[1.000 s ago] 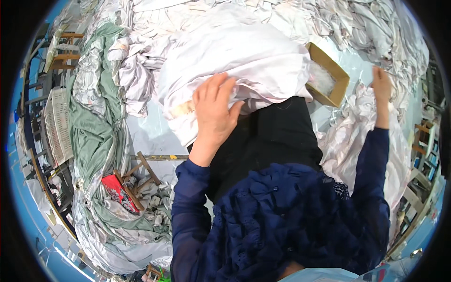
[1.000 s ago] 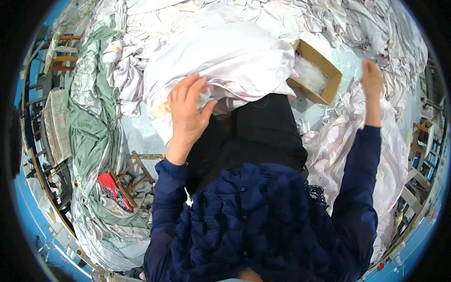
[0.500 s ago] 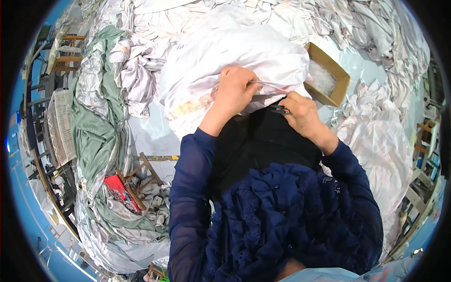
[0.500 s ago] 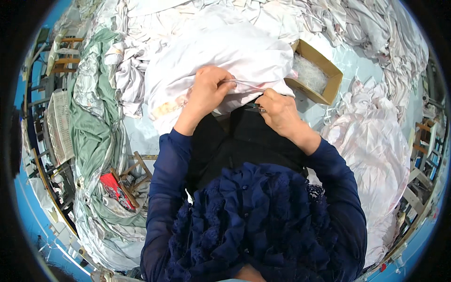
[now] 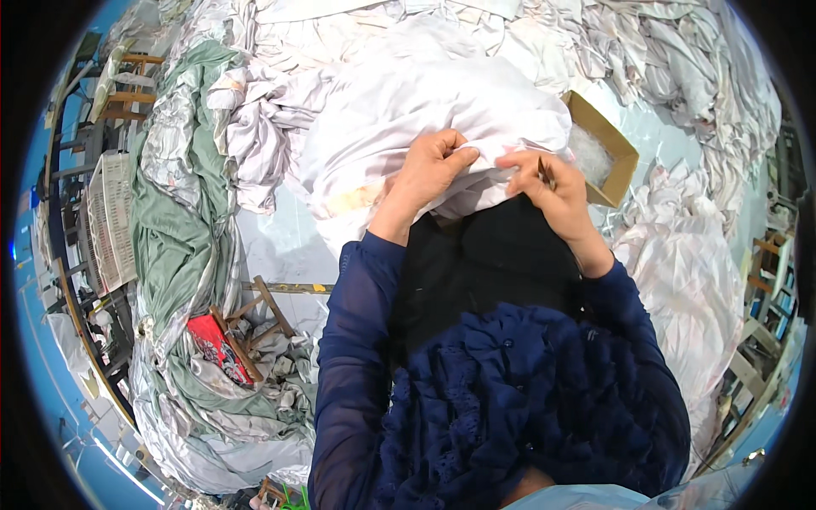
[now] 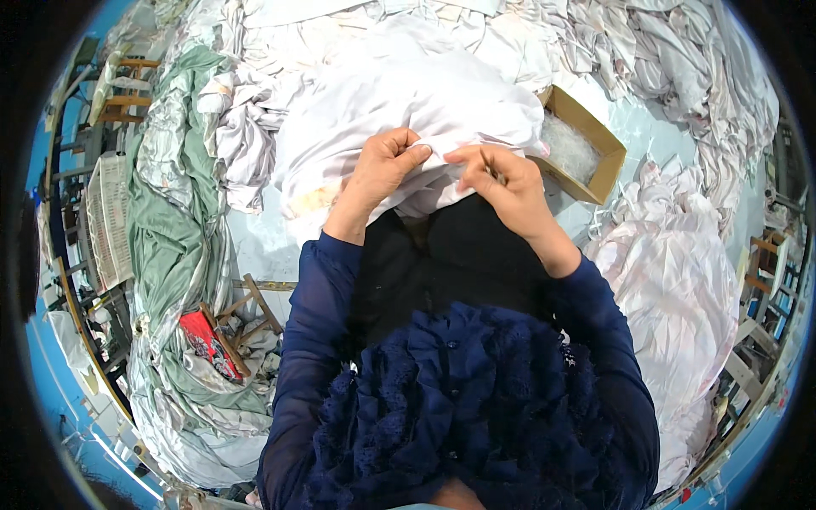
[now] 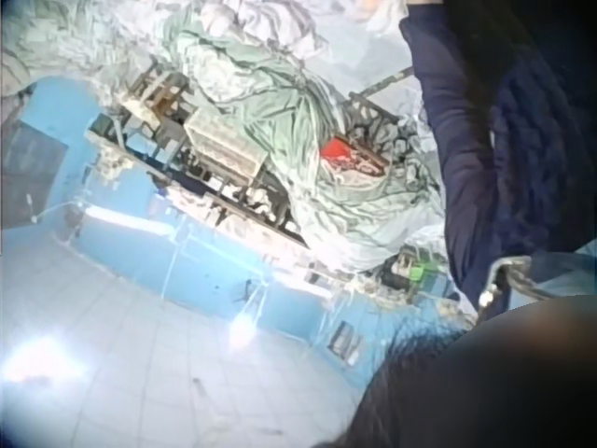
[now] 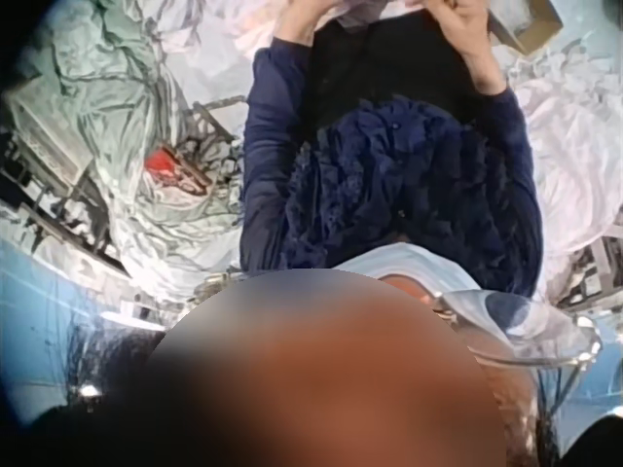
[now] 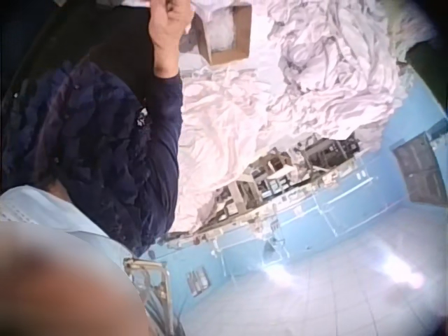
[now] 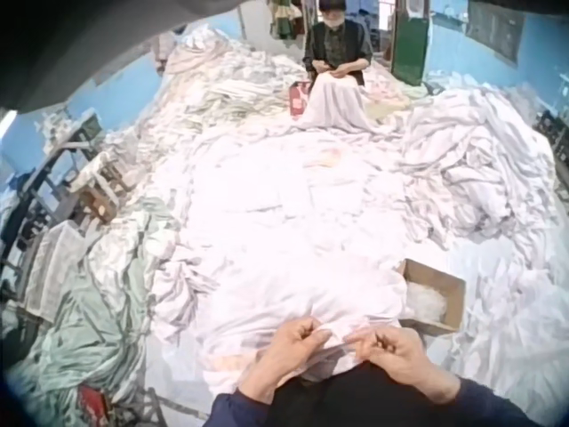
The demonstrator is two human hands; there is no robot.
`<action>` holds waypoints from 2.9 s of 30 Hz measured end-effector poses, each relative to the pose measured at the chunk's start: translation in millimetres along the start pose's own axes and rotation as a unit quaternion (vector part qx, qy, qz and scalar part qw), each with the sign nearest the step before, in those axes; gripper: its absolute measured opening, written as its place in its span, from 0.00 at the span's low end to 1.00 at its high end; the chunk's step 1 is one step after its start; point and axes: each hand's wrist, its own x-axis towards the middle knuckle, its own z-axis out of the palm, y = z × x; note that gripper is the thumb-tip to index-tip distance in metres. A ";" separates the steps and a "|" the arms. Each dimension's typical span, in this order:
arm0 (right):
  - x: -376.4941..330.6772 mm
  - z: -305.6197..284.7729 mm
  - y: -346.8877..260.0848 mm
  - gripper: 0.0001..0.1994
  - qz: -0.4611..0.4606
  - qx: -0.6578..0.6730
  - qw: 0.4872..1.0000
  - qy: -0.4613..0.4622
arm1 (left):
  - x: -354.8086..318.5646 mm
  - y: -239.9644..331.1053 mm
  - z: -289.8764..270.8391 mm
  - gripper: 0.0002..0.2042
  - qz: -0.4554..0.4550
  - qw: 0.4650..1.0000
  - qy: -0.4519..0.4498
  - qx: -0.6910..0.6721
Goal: Picking up pillowcases from a large pile, inspecting the seams, and trimming loose threads using snips.
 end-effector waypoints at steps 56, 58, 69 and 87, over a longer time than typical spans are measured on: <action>-37.2 -148.3 -21.1 0.22 0.120 -0.134 0.973 0.145 | -52.2 61.0 33.5 0.04 0.353 0.874 0.058 0.330; -33.1 -72.9 -32.8 0.30 0.100 -0.020 0.995 0.018 | -60.8 67.7 39.1 0.06 0.371 0.859 0.070 0.345; -10.1 -26.9 -19.5 0.16 0.004 -0.094 0.992 0.084 | -155.1 22.0 -32.8 0.07 0.196 0.892 0.210 0.350; 30.0 -110.3 108.3 0.11 0.152 -0.027 0.950 0.270 | -194.7 -38.1 -59.5 0.14 0.251 0.750 0.385 0.476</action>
